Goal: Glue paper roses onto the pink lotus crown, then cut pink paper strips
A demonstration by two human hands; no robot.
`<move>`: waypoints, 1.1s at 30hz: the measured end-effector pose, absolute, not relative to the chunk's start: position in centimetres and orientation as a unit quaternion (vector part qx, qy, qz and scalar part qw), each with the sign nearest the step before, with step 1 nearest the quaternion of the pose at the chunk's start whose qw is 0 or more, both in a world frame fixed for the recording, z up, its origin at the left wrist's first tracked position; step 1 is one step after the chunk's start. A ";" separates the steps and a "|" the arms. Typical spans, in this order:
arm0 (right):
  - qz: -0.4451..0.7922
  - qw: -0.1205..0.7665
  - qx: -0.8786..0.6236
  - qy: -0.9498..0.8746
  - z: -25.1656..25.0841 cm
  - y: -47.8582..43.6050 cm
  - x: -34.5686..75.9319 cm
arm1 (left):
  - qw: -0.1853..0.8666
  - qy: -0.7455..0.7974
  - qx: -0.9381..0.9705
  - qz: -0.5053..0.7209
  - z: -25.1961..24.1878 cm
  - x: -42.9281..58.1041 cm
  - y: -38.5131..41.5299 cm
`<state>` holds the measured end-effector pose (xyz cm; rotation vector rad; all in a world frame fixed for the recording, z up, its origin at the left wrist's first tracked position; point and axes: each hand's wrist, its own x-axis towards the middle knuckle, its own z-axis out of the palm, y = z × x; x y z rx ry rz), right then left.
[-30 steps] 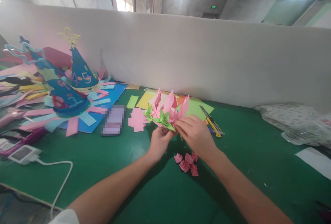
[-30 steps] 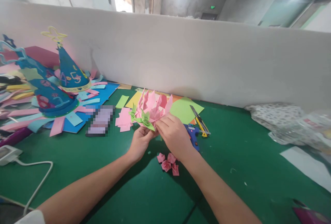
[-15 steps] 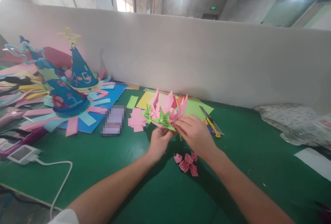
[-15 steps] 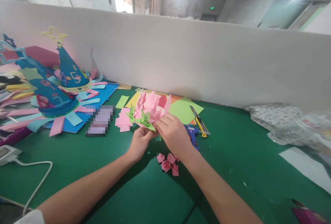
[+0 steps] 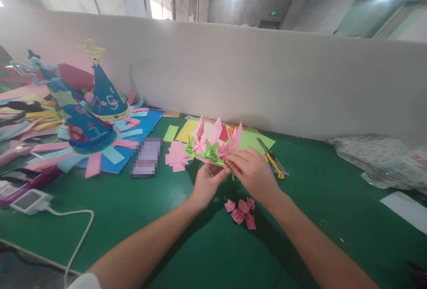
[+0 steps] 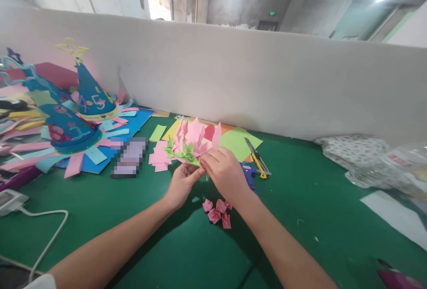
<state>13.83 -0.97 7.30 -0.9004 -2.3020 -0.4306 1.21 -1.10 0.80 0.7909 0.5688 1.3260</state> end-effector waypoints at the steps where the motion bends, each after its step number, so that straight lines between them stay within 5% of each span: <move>1: -0.149 0.321 -0.346 -0.869 7.5 -1.1 13.9 | 0.680 0.252 0.348 0.594 0.8 1.2 -1.1; 10: -0.150 0.438 -0.442 -0.768 7.1 -3.0 16.6 | 0.610 0.301 0.335 0.652 -0.3 1.0 -0.5; 22: 0.025 0.362 -0.472 -0.803 1.8 -0.8 15.8 | 0.599 0.310 0.353 0.648 -0.1 1.2 -1.0; 28: -0.001 0.357 -0.430 -0.829 2.7 -1.7 14.8 | 0.560 0.320 0.425 0.635 -0.6 0.8 -0.3; 33: -0.062 0.366 -0.597 -0.711 2.4 -1.7 20.4 | 0.578 0.341 0.364 0.645 -1.0 0.7 0.2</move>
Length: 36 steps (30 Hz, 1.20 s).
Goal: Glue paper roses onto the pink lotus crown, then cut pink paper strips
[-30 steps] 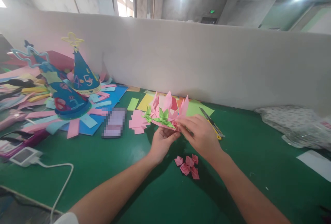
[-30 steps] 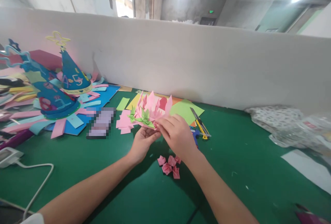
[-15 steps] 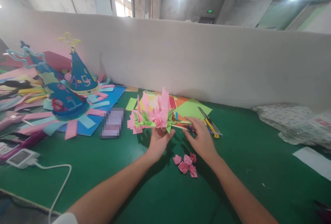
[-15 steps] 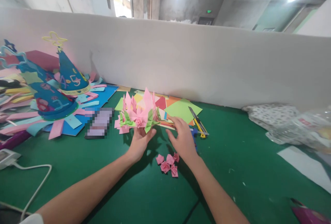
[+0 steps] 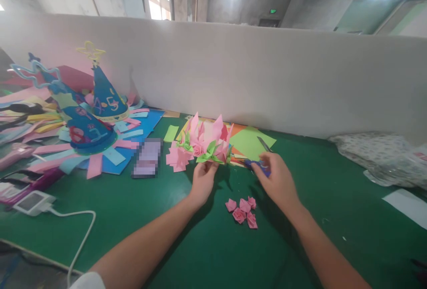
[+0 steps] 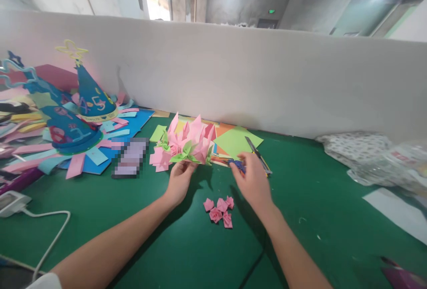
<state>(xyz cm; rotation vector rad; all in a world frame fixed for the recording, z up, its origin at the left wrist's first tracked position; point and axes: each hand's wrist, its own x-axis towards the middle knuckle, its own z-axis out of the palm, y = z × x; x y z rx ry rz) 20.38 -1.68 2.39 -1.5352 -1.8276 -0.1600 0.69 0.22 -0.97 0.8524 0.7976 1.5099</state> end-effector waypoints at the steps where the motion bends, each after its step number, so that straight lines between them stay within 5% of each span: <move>1: -0.062 0.333 -0.647 -0.683 2.1 -1.8 21.8 | 0.585 0.336 0.351 0.649 -1.0 0.7 0.3; 6: 0.096 0.123 -0.783 -0.602 0.6 -3.2 26.1 | 0.637 0.278 0.304 0.651 -0.8 1.0 0.3; 11: 0.155 0.117 -0.768 -0.611 0.6 -3.1 25.2 | 0.640 0.264 0.304 0.654 -0.6 0.9 0.2; 16: 0.205 0.204 -0.795 -0.533 0.7 -2.7 25.4 | 0.645 0.268 0.305 0.647 -0.6 0.6 0.3; 24: 0.448 0.560 -0.597 -0.359 1.1 -3.3 24.5 | 0.651 0.300 0.277 0.640 -0.5 1.1 0.1; 28: 0.582 0.546 -0.483 -0.360 1.6 -3.6 22.5 | 0.636 0.329 0.276 0.641 -0.5 1.3 0.0; 36: 0.534 0.468 -0.505 -0.490 2.8 -5.4 19.9 | 0.637 0.325 0.328 0.618 -0.8 1.3 0.1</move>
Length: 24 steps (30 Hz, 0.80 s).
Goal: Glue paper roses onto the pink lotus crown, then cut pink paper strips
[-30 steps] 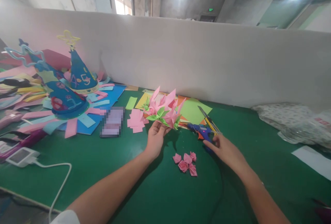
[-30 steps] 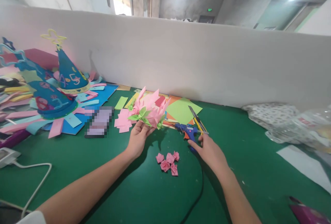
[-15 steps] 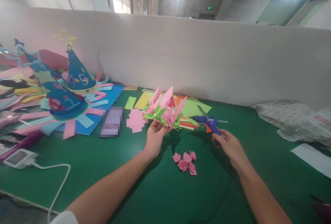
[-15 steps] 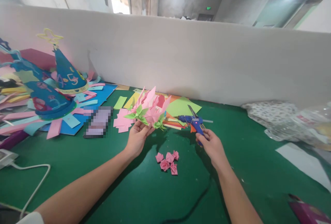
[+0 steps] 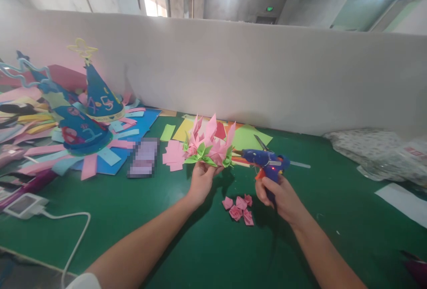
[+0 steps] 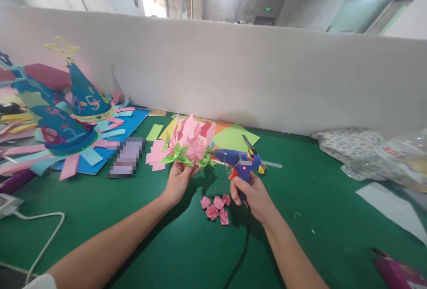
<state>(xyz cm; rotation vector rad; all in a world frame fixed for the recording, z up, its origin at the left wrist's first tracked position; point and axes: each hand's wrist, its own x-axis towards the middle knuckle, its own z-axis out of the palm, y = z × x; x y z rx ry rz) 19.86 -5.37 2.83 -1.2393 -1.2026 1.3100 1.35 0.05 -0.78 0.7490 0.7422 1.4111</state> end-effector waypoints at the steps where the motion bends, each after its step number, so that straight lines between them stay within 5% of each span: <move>1: 0.516 0.454 -0.520 -0.507 2.9 -5.5 19.6 | 0.638 0.321 0.334 0.615 -0.8 1.4 0.0; 17: 0.175 0.355 -0.623 -0.675 2.5 -5.9 18.1 | 0.646 0.304 0.340 0.612 -0.7 1.5 -0.2; 24: 0.148 0.329 -0.615 -0.701 2.4 -6.0 18.1 | 0.641 0.303 0.340 0.618 -0.6 1.4 -0.2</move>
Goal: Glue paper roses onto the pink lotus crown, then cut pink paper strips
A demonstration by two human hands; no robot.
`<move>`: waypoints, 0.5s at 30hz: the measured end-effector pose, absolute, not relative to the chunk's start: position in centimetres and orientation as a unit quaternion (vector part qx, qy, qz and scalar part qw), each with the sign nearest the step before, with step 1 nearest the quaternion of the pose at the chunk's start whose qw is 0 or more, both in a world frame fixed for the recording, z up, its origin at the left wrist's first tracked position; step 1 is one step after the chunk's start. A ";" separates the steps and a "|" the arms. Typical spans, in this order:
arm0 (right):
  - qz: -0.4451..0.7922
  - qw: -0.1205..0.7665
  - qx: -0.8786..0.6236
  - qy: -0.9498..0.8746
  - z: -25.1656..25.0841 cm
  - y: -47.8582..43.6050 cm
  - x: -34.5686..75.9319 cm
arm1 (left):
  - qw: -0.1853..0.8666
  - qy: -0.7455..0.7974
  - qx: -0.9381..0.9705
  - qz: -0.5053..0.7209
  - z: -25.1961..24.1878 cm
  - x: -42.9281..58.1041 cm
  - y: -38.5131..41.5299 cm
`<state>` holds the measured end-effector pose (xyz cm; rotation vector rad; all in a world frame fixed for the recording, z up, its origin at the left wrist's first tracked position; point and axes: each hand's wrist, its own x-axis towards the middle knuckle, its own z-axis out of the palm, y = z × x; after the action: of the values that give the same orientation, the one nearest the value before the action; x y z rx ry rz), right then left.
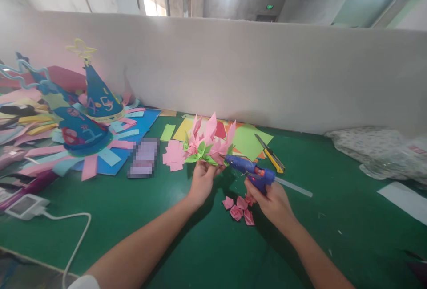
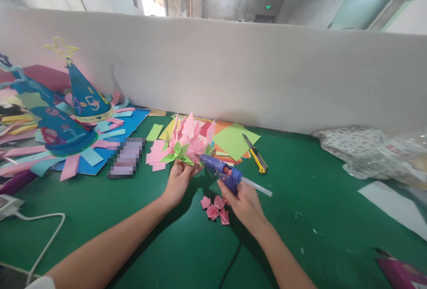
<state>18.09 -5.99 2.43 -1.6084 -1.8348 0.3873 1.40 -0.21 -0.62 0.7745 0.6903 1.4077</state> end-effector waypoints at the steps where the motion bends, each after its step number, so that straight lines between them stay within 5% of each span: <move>1: 0.145 0.329 -0.614 -0.703 2.4 -6.0 18.1 | 0.641 0.301 0.341 0.618 -0.6 1.4 -0.2; 15: 0.112 0.317 -0.603 -0.723 2.1 -6.1 18.1 | 0.646 0.299 0.333 0.618 -0.3 1.5 -0.4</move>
<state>18.08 -6.11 2.10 -1.5877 -1.9028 0.2955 1.48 -0.45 -0.28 0.7585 0.6812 1.4063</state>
